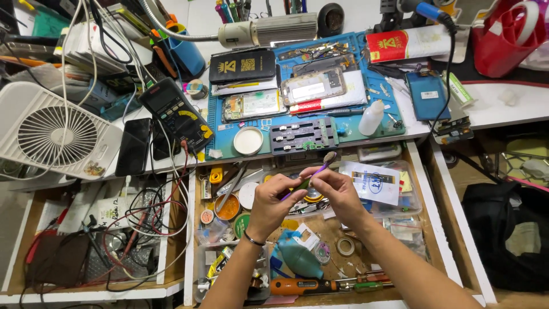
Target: The person cleans a small electronic component using a brush and a magnifying glass. They repeatedly brush the component and inspect it under magnification throughout the clip.
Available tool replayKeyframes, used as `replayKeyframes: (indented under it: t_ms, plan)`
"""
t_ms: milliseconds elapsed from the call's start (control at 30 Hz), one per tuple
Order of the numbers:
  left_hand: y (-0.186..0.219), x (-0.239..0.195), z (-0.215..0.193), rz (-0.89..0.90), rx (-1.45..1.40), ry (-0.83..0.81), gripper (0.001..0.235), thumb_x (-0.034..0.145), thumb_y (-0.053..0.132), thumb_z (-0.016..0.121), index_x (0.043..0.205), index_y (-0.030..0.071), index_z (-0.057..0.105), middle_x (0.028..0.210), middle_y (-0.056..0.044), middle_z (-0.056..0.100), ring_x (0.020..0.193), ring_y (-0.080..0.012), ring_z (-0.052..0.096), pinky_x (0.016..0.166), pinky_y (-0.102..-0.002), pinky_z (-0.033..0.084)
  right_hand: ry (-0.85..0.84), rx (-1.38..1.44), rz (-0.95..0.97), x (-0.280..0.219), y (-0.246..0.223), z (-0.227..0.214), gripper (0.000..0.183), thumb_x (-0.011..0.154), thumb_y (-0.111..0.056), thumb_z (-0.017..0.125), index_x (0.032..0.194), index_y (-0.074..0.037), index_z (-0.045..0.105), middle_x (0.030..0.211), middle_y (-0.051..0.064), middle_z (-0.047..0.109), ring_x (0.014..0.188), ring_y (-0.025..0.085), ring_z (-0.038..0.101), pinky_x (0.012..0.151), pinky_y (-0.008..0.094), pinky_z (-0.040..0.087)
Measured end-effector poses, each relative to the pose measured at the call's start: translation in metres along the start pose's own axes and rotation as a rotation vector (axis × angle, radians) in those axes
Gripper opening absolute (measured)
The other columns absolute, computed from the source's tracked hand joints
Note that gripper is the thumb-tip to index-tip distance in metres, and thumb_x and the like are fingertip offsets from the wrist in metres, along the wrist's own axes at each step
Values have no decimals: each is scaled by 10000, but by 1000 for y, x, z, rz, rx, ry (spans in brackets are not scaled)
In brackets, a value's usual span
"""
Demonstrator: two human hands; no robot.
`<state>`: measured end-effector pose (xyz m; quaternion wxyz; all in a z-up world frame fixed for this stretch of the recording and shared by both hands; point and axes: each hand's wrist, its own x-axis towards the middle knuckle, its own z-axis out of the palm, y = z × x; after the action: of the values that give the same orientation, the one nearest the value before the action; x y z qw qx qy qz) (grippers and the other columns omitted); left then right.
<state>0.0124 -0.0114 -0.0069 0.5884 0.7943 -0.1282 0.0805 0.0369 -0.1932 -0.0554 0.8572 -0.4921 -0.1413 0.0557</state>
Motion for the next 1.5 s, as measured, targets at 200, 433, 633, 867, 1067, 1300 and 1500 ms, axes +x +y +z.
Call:
replayKeyframes:
  t_ms: [200,433,633,867,1067,1300,1500]
  plan:
    - [8,61,-5,131,177,-37,287,898,267,797,1116,82,788,846,-164,789,817,-329,773,757,-392,607,200,212,65,7,8,-13,173,1043,-133,587,957,6,641,1006,172,690,942,247,728,936,365,561]
    - [62,140,88,158,536,-166,714,880,351,782,1458,20,525,1263,-263,694,1153,-439,683,993,-510,559,275,86,197,10,31,-22,110,984,-108,680,968,0,669,905,143,692,711,236,727,564,291,598]
    - [6,187,143,8,674,-314,652,806,355,810,1386,188,564,1214,-97,733,1140,-365,706,940,-510,607,374,-41,262,14,30,-25,83,954,-47,682,941,32,703,785,159,686,545,187,650,387,264,557]
    - [91,137,62,309,393,-185,532,1001,343,646,1456,132,471,1203,-243,689,1091,-462,693,922,-578,572,311,-24,264,14,10,-21,150,951,-114,727,958,33,702,869,200,736,563,230,723,382,219,558]
    - [116,54,-33,163,670,-389,446,885,319,765,1230,55,660,923,-212,753,908,-446,726,790,-545,572,164,-159,317,6,-4,-6,162,947,-130,726,969,29,711,815,174,707,548,248,725,389,255,575]
    - [77,0,-67,-171,918,-680,430,857,520,714,1112,176,758,922,-117,789,931,-378,738,806,-513,572,-42,-367,278,0,-10,7,136,944,-102,705,953,30,736,703,170,682,504,232,698,432,280,577]
    - [76,6,-62,-203,988,-733,486,834,593,704,1094,189,775,926,-104,784,953,-354,739,829,-479,570,-123,-410,251,-1,-14,4,127,951,-64,677,961,40,750,817,145,657,595,243,749,479,300,605]
